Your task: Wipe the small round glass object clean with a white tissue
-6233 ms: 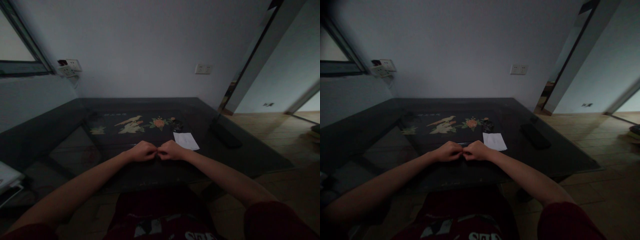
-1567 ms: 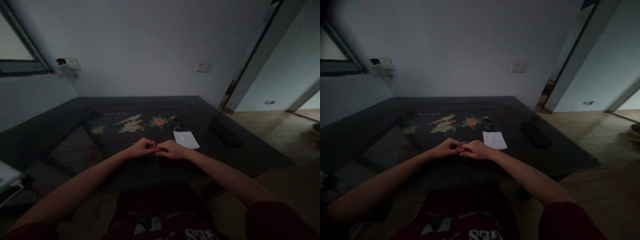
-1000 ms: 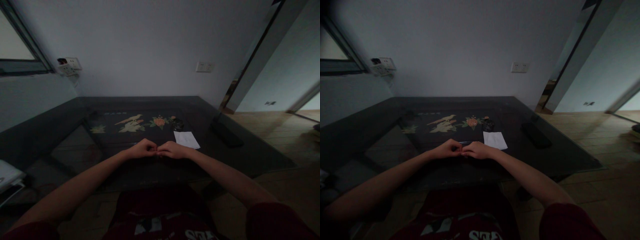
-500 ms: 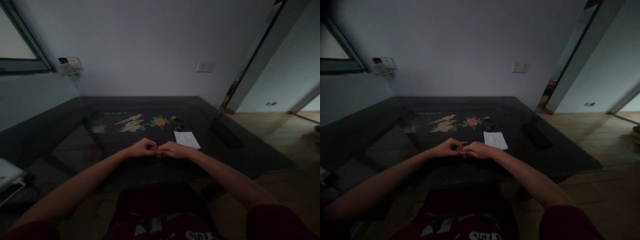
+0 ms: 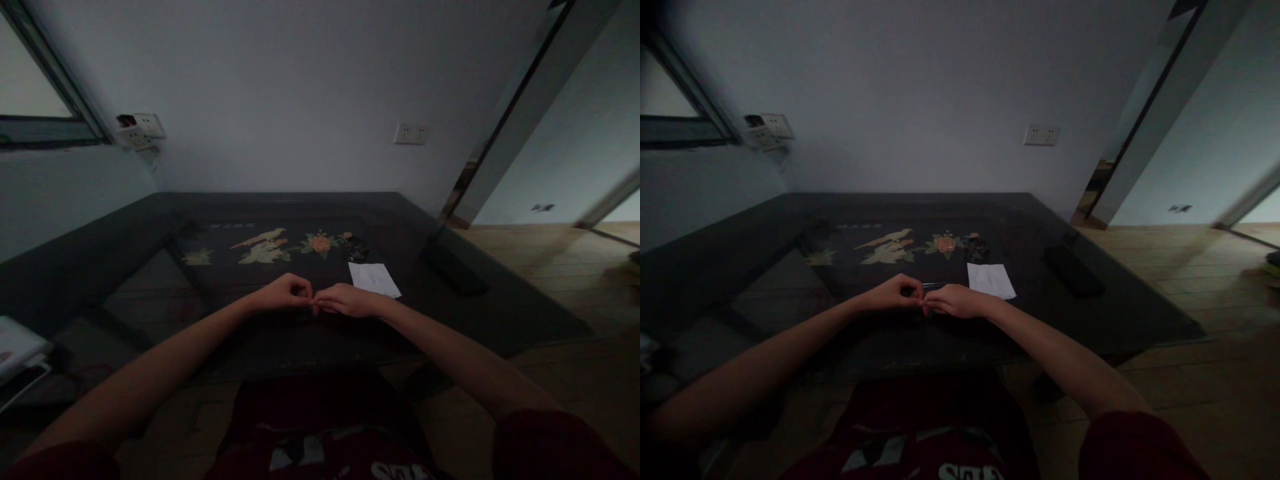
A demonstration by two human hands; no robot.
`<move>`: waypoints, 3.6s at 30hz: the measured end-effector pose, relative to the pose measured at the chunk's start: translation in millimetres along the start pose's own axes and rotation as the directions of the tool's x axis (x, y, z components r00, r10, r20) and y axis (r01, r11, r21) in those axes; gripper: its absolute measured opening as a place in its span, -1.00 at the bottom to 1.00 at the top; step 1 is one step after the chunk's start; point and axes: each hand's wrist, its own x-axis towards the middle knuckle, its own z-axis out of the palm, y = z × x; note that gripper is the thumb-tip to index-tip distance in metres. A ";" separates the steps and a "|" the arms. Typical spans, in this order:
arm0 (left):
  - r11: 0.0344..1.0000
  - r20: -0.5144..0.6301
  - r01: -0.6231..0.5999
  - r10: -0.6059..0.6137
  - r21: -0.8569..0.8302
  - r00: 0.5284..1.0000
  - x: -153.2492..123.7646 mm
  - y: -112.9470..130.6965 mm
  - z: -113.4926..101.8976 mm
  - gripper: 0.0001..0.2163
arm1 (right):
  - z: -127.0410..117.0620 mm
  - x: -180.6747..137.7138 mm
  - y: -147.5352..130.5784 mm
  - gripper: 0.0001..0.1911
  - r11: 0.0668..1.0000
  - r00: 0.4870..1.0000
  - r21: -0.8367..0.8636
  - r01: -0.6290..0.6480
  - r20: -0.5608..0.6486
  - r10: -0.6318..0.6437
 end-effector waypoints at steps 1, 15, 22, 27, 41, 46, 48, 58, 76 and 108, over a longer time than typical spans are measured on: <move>1.000 -0.002 0.000 0.000 0.001 1.000 0.1 0.1 0.0 -0.68 | -0.4 -0.1 -0.7 -0.70 1.000 1.000 0.002 -0.005 0.001 0.005; 1.000 0.004 -0.003 0.003 0.019 1.000 -0.1 -0.5 -0.7 -0.69 | -3.1 -0.6 -5.1 -0.76 0.999 0.999 0.025 -0.029 0.015 0.029; 0.999 -0.007 -0.011 0.011 0.033 1.000 0.0 3.1 -0.5 -0.70 | -2.9 -1.7 -2.6 -0.71 1.000 1.000 0.013 -0.025 0.008 0.025; 0.999 0.008 -0.027 0.026 0.046 1.000 -0.6 6.3 1.4 -0.72 | -0.9 -1.5 -7.0 -0.74 0.998 0.999 -0.040 -0.041 -0.027 0.040; 0.983 0.005 -0.067 0.067 0.171 0.998 -1.1 8.2 7.2 -0.69 | 3.2 3.6 0.6 -0.74 1.000 0.998 0.021 -0.020 -0.059 0.021; 0.980 -0.024 -0.086 0.091 0.180 0.996 0.6 6.3 6.6 -0.61 | -0.5 2.0 0.0 -0.66 0.991 0.997 0.126 -0.037 -0.059 0.045; 0.976 -0.041 -0.097 0.107 0.196 0.993 0.9 6.1 6.0 -0.59 | -3.7 0.2 1.6 -0.62 0.984 0.989 0.170 -0.048 -0.127 0.071; 0.867 -0.017 -0.176 0.208 0.466 0.978 -1.2 8.6 11.4 -0.70 | -46.6 -21.5 45.6 -0.39 0.961 0.513 0.254 -0.114 -0.813 0.275; 0.861 -0.314 -0.146 0.329 0.488 0.891 97.7 21.5 24.1 -0.72 | -83.0 -77.7 107.2 -0.67 0.657 0.593 -0.037 -0.753 -0.472 0.652; 0.938 -0.837 0.257 0.058 0.232 0.544 15.7 -71.3 -95.7 -0.28 | -68.6 -49.3 91.0 -0.83 0.779 0.738 -0.057 -0.624 -0.370 0.564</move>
